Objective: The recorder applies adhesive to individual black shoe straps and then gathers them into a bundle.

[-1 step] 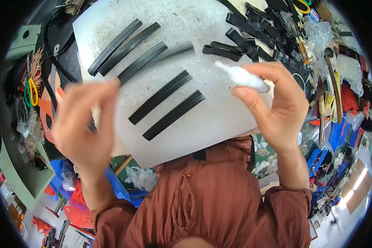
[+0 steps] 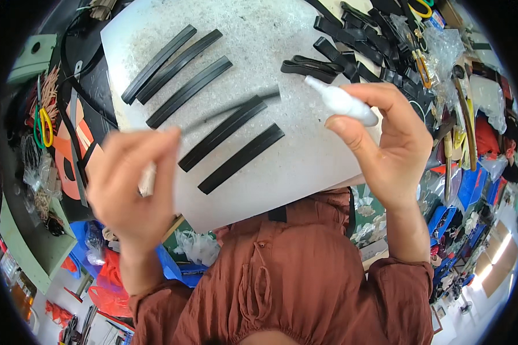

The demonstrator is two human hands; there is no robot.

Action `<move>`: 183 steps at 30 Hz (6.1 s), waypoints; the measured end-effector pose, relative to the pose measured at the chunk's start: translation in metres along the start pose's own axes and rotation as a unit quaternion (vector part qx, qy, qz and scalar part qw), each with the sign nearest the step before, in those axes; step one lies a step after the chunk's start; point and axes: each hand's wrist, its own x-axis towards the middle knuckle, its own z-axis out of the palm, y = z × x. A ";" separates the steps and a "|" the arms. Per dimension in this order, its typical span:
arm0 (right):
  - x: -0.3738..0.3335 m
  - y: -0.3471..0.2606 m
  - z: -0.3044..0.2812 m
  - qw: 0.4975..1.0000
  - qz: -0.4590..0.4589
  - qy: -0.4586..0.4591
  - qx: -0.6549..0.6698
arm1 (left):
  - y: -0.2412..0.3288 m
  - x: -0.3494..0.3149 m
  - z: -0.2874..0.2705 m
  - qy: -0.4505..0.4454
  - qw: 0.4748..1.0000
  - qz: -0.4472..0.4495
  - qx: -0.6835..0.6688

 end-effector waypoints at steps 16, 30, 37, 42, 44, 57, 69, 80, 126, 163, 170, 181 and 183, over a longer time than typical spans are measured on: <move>-0.011 0.000 -0.001 0.999 -0.015 0.006 0.032 | -0.002 -0.030 0.026 -0.041 0.978 0.144 0.149; -0.011 -0.010 -0.002 0.979 -0.130 -0.088 -0.129 | 0.022 -0.086 0.010 -0.060 0.995 0.039 0.066; -0.004 -0.032 0.022 0.883 -0.328 -0.116 -0.316 | 0.036 -0.095 0.026 -0.067 0.983 0.039 0.167; -0.005 -0.043 0.032 0.831 -0.382 -0.118 -0.387 | 0.032 -0.103 0.026 -0.030 0.986 0.038 0.157; -0.005 -0.044 0.036 0.821 -0.400 -0.117 -0.391 | 0.031 -0.100 0.028 -0.046 0.984 0.025 0.170; -0.011 -0.050 0.037 0.798 -0.391 -0.131 -0.440 | 0.023 -0.103 0.037 -0.011 0.990 0.029 0.136; 0.014 -0.048 0.042 0.807 -0.389 -0.086 -0.436 | 0.016 -0.091 0.024 0.008 0.996 0.028 0.087; 0.026 -0.045 0.051 0.803 -0.396 -0.097 -0.435 | 0.004 -0.079 0.032 0.014 0.988 0.005 0.153; 0.006 -0.016 0.040 0.961 -0.139 -0.175 -0.165 | 0.030 -0.080 0.043 0.055 0.987 -0.139 0.051; -0.035 0.008 0.053 0.909 -0.342 -0.153 -0.182 | 0.028 -0.077 0.053 0.026 0.998 -0.020 -0.046; -0.038 0.007 0.056 0.903 -0.351 -0.146 -0.199 | 0.032 -0.075 0.051 0.018 0.998 -0.047 -0.033; -0.036 -0.004 0.055 0.895 -0.343 -0.160 -0.235 | 0.029 -0.077 0.055 0.016 1.000 0.003 -0.012; -0.036 -0.010 0.053 0.892 -0.330 -0.169 -0.259 | 0.031 -0.077 0.053 -0.011 1.000 0.020 0.018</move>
